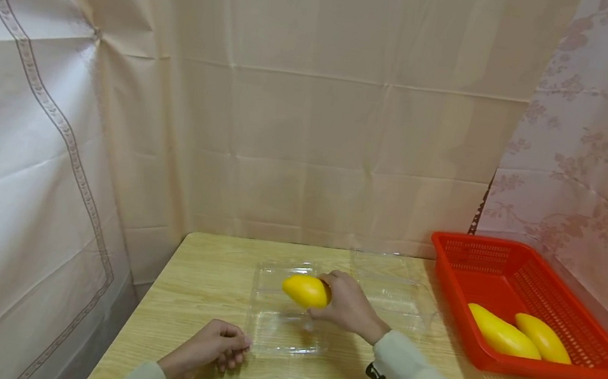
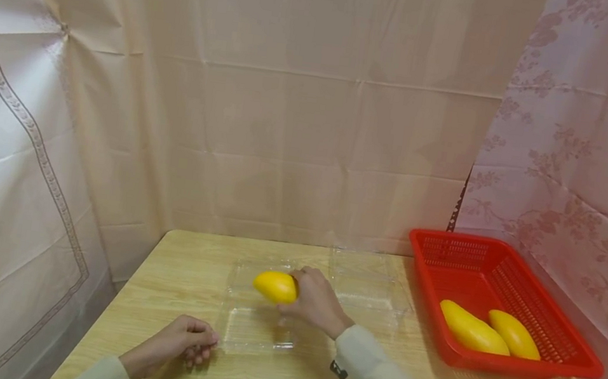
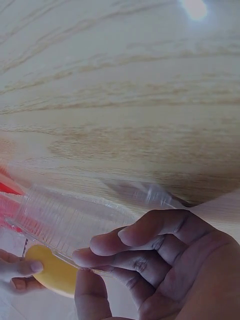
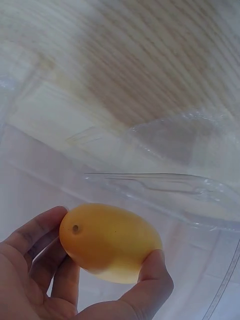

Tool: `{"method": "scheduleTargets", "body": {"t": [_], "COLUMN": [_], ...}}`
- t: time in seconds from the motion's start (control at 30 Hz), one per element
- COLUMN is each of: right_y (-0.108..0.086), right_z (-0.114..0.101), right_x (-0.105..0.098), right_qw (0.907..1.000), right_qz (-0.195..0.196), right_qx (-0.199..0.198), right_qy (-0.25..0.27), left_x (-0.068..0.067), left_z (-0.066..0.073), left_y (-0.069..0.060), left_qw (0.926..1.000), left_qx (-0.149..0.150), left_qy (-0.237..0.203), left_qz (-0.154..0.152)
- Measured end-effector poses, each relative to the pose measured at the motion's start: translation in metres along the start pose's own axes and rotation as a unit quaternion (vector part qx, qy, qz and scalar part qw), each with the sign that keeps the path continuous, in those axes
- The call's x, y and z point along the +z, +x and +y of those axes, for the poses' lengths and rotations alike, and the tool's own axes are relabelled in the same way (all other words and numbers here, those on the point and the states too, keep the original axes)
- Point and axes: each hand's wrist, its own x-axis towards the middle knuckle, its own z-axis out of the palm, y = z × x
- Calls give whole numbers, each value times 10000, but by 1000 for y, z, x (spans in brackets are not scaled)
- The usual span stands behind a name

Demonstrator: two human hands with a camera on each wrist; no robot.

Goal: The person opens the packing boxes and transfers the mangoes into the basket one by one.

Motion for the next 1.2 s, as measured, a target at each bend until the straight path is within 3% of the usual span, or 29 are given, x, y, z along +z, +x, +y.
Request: {"method": "scheduleTargets", "body": {"t": [0.5,1.2], "right_y": [1,-2], "right_z": [13,35], "right_x": [-18,-40], "right_qw": [9995,9983], "right_qz": [142,326], "right_qx": [292,445], "right_qy": [26,173], "left_x": [-1,1], "left_z": [-3,-1], "left_y": [0,0], "left_qw": [10000,10000], "left_qx": [79,-48], "left_qy": [6,-28], "left_qz": [-41,5]}}
